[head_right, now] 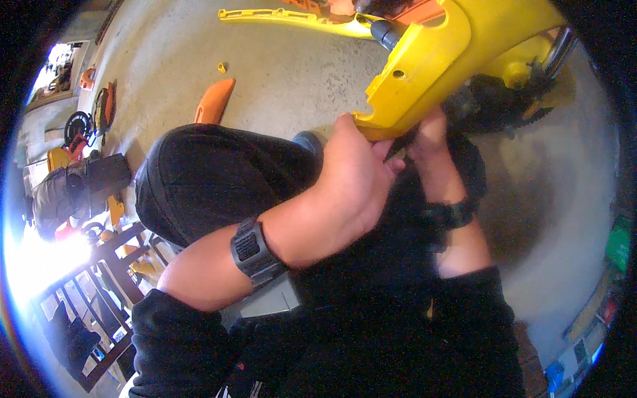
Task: Using a power drill to remove screws and disassemble the body panels of a small electric scooter.
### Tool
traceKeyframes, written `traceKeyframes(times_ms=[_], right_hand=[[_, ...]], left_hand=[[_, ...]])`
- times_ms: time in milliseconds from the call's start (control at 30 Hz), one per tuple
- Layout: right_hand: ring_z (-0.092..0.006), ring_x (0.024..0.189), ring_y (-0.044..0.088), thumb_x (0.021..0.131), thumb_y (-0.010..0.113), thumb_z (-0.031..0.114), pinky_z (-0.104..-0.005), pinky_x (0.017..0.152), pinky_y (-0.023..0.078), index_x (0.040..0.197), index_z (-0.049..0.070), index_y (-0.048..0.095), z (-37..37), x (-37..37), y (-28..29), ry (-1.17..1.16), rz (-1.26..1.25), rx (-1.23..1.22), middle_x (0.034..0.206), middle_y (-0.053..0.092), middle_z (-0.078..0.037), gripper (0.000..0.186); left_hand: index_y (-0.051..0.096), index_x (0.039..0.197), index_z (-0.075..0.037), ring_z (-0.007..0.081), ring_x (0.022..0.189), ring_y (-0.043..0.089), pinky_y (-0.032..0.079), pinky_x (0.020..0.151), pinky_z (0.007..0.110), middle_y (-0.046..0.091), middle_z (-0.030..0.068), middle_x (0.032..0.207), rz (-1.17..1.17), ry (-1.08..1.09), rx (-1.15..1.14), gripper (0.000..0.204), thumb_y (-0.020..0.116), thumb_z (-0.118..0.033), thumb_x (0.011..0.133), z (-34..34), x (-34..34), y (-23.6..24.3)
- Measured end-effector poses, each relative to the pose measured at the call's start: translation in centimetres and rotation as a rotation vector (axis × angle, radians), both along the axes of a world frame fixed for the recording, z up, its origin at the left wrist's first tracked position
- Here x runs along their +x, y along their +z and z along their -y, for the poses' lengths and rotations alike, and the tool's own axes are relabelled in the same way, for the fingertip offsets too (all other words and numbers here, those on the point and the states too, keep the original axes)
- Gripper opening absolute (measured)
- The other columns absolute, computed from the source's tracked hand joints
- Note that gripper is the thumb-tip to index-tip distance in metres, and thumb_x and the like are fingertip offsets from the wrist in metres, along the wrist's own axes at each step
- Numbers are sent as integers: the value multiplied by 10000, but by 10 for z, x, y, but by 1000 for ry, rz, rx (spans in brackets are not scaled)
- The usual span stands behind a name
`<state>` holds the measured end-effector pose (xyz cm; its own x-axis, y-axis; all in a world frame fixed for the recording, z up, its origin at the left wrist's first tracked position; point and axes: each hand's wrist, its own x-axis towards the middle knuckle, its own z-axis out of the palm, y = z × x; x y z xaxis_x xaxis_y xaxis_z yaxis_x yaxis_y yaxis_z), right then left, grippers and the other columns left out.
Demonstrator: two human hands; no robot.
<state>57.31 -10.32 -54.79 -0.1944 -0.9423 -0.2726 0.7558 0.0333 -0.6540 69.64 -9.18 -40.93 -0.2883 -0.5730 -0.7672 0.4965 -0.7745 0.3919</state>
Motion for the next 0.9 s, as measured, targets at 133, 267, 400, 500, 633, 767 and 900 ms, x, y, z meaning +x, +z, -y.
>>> traceKeyframes(times_ms=[133,267,400,500,633,767,900], right_hand=[[-270,809,621,927,513,389,-418,788,535,1207,21,483,1,2,7,24,5,-40,1129,567,-216,464],[-254,821,636,940,483,399,-399,794,544,1215,22,484,2,3,4,15,-60,15,1138,576,-201,467],[-257,917,637,957,444,385,-395,838,537,1239,18,482,6,3,3,20,-39,-54,1171,576,-193,465],[-266,1042,609,966,416,371,-403,890,521,1273,11,476,8,5,-2,8,-173,3,1208,570,-186,477],[-277,1151,562,967,398,342,-421,970,475,1292,-2,472,9,3,-6,103,-71,-59,1235,567,-179,480],[-287,1166,556,967,389,319,-424,1021,428,1294,-1,475,11,0,-2,142,-43,2,1251,567,-185,466],[-264,1157,547,986,428,306,-413,1013,413,1349,45,468,10,6,10,21,2,185,1270,566,-99,449]], left_hand=[[478,1260,-118,159,1059,514,343,809,352,577,38,1249,-24,11,2,438,215,-355,1002,2,0,2],[473,1261,-111,169,1050,514,348,816,358,574,48,1243,-22,35,14,438,219,-359,1005,6,-1,-1],[475,1246,-99,187,1018,528,371,798,360,573,69,1228,8,53,8,434,223,-361,1009,12,-2,-6],[475,1234,-85,194,984,542,388,769,353,575,87,1217,57,81,-9,423,237,-350,1006,16,-3,-15],[487,1201,-46,209,942,552,422,748,357,582,116,1178,242,67,-45,409,276,-331,997,19,-3,-34],[509,1158,-28,219,942,544,433,799,374,592,128,1127,-20,262,-99,402,320,-338,985,21,-5,-52],[530,1112,-29,228,944,534,411,860,376,596,129,1046,113,145,-50,379,362,-334,963,27,10,-47]])
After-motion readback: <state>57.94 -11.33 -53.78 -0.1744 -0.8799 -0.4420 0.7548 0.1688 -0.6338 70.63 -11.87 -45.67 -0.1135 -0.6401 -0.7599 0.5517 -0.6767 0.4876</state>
